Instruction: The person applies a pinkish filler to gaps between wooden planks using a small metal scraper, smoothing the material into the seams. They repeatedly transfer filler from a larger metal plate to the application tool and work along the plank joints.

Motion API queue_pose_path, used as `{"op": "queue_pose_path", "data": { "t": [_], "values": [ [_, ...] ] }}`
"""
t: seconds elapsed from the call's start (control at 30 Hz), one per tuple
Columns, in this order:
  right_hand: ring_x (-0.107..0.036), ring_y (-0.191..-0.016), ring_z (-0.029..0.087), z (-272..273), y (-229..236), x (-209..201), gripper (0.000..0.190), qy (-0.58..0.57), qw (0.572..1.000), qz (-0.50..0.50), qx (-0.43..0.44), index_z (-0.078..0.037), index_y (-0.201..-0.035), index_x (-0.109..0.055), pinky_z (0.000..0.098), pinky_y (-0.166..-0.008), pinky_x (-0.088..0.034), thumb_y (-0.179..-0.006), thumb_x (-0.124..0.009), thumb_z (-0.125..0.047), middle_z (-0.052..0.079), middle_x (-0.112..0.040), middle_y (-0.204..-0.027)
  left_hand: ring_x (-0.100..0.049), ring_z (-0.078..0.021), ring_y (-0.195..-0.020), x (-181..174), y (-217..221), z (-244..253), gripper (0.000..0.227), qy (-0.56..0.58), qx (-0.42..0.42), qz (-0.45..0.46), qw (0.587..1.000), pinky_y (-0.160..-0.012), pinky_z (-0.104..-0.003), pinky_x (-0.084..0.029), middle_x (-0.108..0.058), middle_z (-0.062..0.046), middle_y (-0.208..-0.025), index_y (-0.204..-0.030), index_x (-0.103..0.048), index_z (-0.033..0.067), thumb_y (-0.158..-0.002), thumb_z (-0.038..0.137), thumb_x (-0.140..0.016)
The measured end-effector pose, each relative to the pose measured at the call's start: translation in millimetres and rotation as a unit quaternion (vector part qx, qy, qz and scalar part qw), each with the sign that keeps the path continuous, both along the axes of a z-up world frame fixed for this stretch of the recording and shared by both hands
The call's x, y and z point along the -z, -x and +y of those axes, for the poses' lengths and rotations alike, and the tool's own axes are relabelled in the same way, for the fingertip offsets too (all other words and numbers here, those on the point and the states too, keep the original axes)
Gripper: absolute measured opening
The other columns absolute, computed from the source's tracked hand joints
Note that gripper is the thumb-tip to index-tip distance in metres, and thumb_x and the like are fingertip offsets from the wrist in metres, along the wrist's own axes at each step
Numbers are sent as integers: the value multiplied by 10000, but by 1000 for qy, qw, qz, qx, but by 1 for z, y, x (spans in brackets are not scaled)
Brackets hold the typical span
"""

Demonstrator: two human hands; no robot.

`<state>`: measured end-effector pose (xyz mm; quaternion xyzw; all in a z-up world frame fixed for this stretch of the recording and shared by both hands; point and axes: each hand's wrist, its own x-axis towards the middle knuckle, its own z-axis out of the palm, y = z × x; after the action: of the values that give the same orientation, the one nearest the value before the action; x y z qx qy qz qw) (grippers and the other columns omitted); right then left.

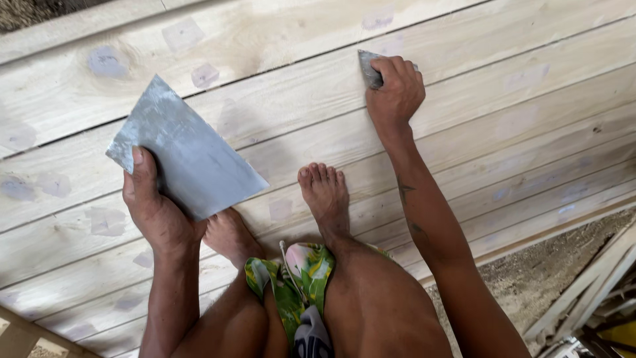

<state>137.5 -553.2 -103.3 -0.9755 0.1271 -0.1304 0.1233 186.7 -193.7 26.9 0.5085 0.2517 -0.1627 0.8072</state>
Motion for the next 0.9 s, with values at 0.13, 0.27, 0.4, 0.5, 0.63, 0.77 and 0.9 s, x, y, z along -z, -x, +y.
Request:
{"op": "queue_pose_path", "data": {
  "t": [0.13, 0.27, 0.4, 0.5, 0.63, 0.77, 0.9],
  "values": [
    [-681, -817, 324, 14, 6, -40, 270, -58, 985, 158, -48, -77, -842, -775, 455, -690, -495, -658, -712, 110, 89, -743, -851, -637, -218, -1232, 7, -4, -4, 547, 11, 8, -22, 1000, -1048, -363, -583, -614, -125, -1333, -1463, -467, -21, -1077, 337, -615],
    [-751, -1104, 294, 42, 11, -107, 294, -429, 902, 21, -40, -3, -1052, -737, 422, -1000, -600, -862, -562, 138, 143, -756, -1127, -619, -229, -1221, 25, 3, -11, 547, 31, -22, -9, 999, -1084, -394, -555, -603, -152, -1325, -1449, -457, -29, -1056, 292, -662],
    [-754, -1151, 283, 105, 11, -148, 75, -512, 836, -102, -173, -32, -996, -724, 462, -1071, -587, -930, -708, -1, 132, -763, -1102, -612, -202, -1236, 30, 0, -29, 618, 13, -46, 11, 999, -1067, -380, -545, -588, -143, -1357, -1449, -411, 10, -1000, 367, -642],
    [-724, -1182, 298, 139, 5, -142, 88, -472, 835, -142, -244, -40, -990, -723, 513, -1123, -551, -929, -761, -91, 144, -756, -1089, -580, -207, -1251, 27, 6, -28, 618, 71, -77, -27, 994, -1061, -383, -532, -562, -151, -1360, -1451, -391, -9, -1026, 360, -647],
    [-690, -1202, 332, 154, 4, -138, 130, -426, 856, -145, -254, -22, -1012, -717, 547, -1145, -519, -912, -763, -92, 170, -743, -1106, -565, -206, -1240, 6, 13, -29, 609, 87, -105, -33, 990, -1071, -375, -509, -553, -163, -1369, -1466, -396, -31, -1059, 347, -646],
    [-707, -1219, 339, 152, -3, -145, 128, -402, 884, -119, -207, -17, -1054, -704, 539, -1158, -535, -958, -694, 68, 169, -743, -1145, -573, -189, -1225, -9, 19, -22, 594, 101, -122, -30, 987, -1071, -368, -504, -560, -154, -1348, -1454, -394, -26, -1058, 340, -641],
    [-719, -1200, 324, 136, -18, -155, 277, -314, 922, -52, -222, -10, -1041, -740, 504, -1152, -540, -831, -654, 149, 152, -762, -1119, -575, -164, -1235, -13, 13, -15, 579, 101, -132, -38, 985, -1081, -353, -507, -561, -129, -1338, -1431, -392, -10, -1035, 339, -629]
  ]
}}
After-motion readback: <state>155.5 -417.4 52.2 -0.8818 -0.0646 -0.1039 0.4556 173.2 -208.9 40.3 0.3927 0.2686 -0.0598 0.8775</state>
